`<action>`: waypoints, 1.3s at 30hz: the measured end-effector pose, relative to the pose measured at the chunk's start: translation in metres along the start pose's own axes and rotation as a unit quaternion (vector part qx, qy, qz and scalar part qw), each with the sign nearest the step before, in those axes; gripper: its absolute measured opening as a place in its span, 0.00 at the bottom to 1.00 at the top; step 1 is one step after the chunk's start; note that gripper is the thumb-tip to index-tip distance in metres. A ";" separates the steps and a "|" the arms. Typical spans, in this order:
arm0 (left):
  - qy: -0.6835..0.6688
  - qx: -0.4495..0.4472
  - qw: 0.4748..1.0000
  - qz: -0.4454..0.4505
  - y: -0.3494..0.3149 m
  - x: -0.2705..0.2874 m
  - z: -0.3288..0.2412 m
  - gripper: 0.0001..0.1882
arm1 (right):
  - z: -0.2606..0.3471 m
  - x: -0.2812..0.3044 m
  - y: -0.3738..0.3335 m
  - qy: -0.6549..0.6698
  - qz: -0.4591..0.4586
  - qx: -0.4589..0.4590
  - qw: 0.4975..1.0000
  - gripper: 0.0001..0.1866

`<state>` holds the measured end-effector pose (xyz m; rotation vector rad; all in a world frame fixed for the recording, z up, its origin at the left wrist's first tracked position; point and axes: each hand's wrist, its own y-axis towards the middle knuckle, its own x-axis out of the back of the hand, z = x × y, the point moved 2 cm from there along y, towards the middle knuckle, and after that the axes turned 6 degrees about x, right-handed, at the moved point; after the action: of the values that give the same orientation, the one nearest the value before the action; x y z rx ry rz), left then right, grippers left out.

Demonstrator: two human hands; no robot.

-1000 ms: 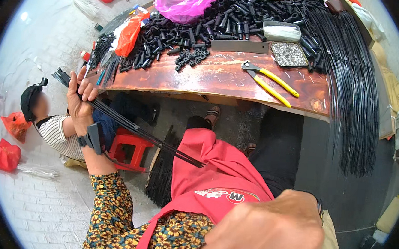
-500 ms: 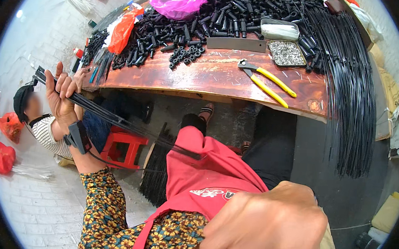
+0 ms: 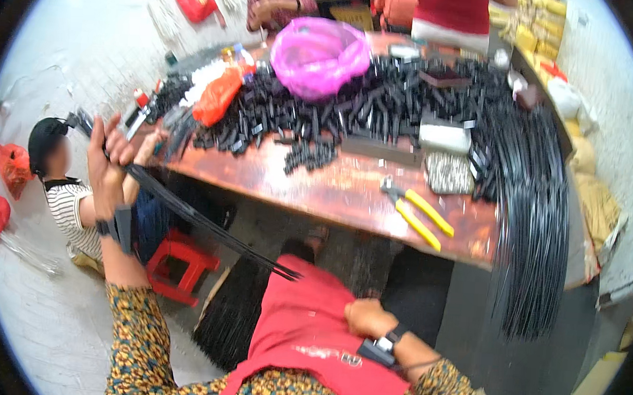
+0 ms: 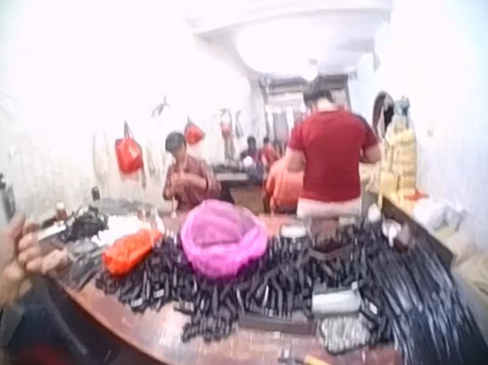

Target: Assembling black rods into circular plastic components using pliers.

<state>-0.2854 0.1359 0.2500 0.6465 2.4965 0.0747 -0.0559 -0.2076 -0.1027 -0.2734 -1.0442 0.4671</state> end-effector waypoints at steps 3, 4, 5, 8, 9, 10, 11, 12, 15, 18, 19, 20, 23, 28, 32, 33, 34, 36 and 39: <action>-0.167 -0.017 0.986 -0.024 -0.022 0.017 0.034 0.20 | 0.009 0.017 0.001 0.074 -0.194 0.073 0.975 0.19; -0.150 -0.054 0.987 0.012 -0.033 0.021 0.058 0.20 | 0.020 0.032 0.001 0.091 -0.259 0.124 0.954 0.25; -0.167 -0.062 0.984 0.002 -0.051 0.009 0.084 0.20 | 0.038 0.060 -0.004 0.214 -0.259 0.143 0.931 0.32; -0.361 0.136 0.922 -0.041 -0.092 -0.018 0.169 0.21 | 0.081 0.113 -0.025 0.395 -0.293 0.205 0.846 0.43; -0.363 0.189 0.911 -0.044 -0.103 -0.028 0.201 0.22 | 0.086 0.124 -0.031 0.460 -0.335 0.237 0.787 0.45; -0.354 0.220 0.909 -0.015 -0.114 -0.035 0.232 0.23 | 0.088 0.130 -0.037 0.491 -0.374 0.295 0.729 0.43; -0.345 0.267 0.899 -0.043 -0.125 -0.044 0.255 0.23 | 0.086 0.140 -0.044 0.363 -0.445 0.313 0.756 0.36; -0.371 0.331 0.865 -0.071 -0.136 -0.052 0.271 0.24 | 0.082 0.148 -0.049 0.227 -0.506 0.327 0.765 0.29; -0.351 0.398 0.845 0.072 -0.176 -0.070 0.296 0.34 | 0.073 0.147 -0.066 0.233 -0.524 0.285 0.768 0.07; -0.025 0.559 0.802 0.207 -0.209 -0.062 0.297 0.29 | 0.053 0.153 -0.085 0.200 -0.483 0.222 0.823 0.06; -0.026 0.560 0.801 0.208 -0.204 -0.053 0.300 0.29 | 0.046 0.153 -0.086 0.215 -0.475 0.164 0.837 0.06; 0.173 0.488 0.818 0.249 -0.197 -0.043 0.301 0.25 | 0.035 0.148 -0.086 0.246 -0.453 0.099 0.851 0.06; 0.316 0.254 0.900 0.162 -0.166 -0.057 0.271 0.23 | 0.004 0.129 -0.066 0.307 -0.314 0.002 0.898 0.10; 0.244 0.069 0.950 0.179 -0.131 -0.115 0.217 0.14 | 0.038 0.141 -0.049 0.394 -0.193 -0.083 0.895 0.10; 0.096 0.030 0.958 0.268 -0.116 -0.164 0.204 0.29 | 0.041 0.136 -0.037 0.447 -0.174 -0.100 0.872 0.13; 0.097 0.035 0.957 0.271 -0.112 -0.169 0.207 0.29 | 0.028 0.122 -0.029 0.432 -0.166 -0.075 0.883 0.17; 0.100 0.052 0.962 0.248 -0.109 -0.172 0.212 0.29 | 0.024 0.117 -0.028 0.435 -0.166 -0.077 0.882 0.17; 0.104 0.071 0.966 0.225 -0.104 -0.175 0.219 0.30 | 0.016 0.112 -0.026 0.388 -0.152 -0.113 0.902 0.23; 0.115 0.089 0.965 0.219 -0.099 -0.175 0.226 0.27 | 0.007 0.144 -0.038 0.275 -0.184 0.012 0.943 0.29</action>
<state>-0.0807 -0.0515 0.1289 1.3257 2.5485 0.0936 0.0069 -0.1691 0.0272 -0.1654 -0.5205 0.0500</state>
